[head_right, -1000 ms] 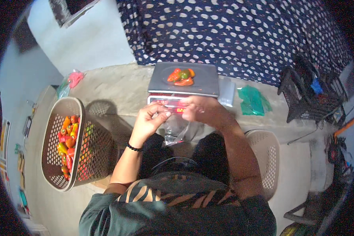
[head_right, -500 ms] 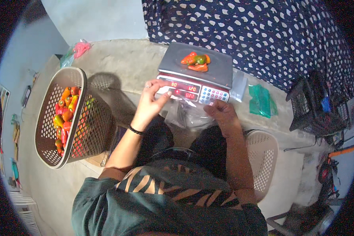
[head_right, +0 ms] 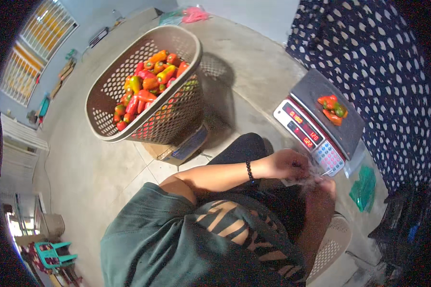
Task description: The person picks up peppers from a basket, places them on a scale to weigh them, and then puts the weighed peppers into plastic bags, tying them shut.
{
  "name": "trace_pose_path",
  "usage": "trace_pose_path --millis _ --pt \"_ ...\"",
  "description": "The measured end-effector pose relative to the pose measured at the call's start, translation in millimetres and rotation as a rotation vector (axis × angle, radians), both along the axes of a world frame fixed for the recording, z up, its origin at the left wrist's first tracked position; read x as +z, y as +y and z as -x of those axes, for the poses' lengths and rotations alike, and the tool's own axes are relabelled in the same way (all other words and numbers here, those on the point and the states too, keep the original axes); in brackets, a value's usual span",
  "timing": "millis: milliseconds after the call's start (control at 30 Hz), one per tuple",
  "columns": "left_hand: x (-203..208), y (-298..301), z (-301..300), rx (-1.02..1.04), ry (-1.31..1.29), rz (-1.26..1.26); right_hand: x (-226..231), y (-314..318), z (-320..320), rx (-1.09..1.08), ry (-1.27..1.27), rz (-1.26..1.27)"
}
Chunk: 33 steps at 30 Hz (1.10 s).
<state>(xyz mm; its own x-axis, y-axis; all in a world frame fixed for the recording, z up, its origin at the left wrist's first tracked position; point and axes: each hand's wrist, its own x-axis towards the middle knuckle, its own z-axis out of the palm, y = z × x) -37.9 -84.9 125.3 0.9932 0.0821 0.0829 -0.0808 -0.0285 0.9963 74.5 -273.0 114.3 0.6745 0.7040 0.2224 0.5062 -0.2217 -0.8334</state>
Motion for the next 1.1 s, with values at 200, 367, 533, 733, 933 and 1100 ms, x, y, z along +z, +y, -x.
trace_pose_path --millis 200,367,533,733,933,1100 --pt "-30.0 4.9 -13.7 0.089 0.147 0.869 18.7 -3.1 -0.7 0.643 1.307 -0.797" --pt "-22.9 -13.3 -23.4 0.174 0.047 1.221 -31.4 -10.3 -17.9 0.087 0.348 0.201" --pt "-43.0 -31.9 -18.2 0.108 -0.01 0.867 -38.7 -5.0 -24.7 0.045 0.378 0.035" --pt "-145.9 -41.2 -46.2 -0.19 0.211 1.134 -25.3 -7.3 -21.5 0.143 0.994 -0.361" --pt "-37.3 -36.0 -16.5 0.101 0.043 1.087 -9.2 18.4 6.4 0.338 0.317 0.272" --pt "-37.7 -36.7 -11.5 0.073 -0.005 0.936 -43.6 8.2 -20.3 -0.166 0.806 -0.258"
